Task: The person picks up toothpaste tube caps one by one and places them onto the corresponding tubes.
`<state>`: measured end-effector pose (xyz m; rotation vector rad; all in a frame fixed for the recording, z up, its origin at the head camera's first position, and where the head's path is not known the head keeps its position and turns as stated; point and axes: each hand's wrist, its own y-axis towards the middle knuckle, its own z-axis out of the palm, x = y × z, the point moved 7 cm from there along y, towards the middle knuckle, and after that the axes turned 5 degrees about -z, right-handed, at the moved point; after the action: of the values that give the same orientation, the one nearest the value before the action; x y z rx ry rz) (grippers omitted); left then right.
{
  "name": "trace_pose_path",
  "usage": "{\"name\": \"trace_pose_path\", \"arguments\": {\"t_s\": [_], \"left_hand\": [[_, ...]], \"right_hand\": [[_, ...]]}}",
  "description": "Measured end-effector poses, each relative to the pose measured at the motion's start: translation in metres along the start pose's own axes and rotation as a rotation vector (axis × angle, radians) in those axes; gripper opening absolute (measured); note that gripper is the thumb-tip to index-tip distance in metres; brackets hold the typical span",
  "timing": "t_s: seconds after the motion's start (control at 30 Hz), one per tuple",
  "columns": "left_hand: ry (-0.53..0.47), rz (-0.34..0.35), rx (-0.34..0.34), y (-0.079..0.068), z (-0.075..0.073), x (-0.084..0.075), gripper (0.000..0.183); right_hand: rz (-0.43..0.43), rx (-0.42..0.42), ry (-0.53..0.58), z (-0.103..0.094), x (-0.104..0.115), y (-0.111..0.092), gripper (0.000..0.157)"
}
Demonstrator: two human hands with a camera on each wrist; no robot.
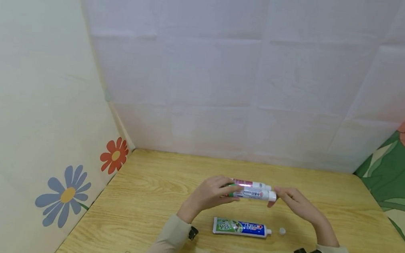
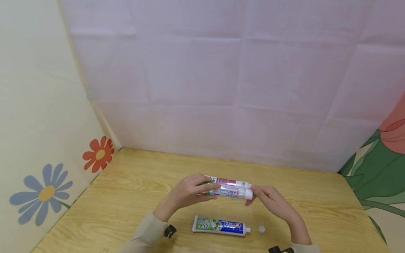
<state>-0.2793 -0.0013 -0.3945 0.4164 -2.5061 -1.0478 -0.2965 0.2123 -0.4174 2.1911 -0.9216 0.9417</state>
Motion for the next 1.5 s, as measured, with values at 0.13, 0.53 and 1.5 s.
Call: {"name": "trace_pose_path", "arguments": {"t_s": [0.13, 0.53, 1.5], "left_hand": [[0.003, -0.002, 0.000, -0.0001, -0.0001, -0.0001, 0.041], [-0.003, -0.004, -0.001, -0.0015, -0.0016, 0.0013, 0.035], [0.029, -0.010, 0.003, -0.0028, -0.0025, 0.0037, 0.038]], "right_hand": [[-0.011, -0.002, -0.004, -0.0006, 0.0011, -0.0007, 0.041], [0.005, -0.063, -0.056, -0.0035, 0.0022, -0.0026, 0.027], [-0.053, -0.110, -0.081, -0.0089, 0.0036, -0.0065, 0.033]]}}
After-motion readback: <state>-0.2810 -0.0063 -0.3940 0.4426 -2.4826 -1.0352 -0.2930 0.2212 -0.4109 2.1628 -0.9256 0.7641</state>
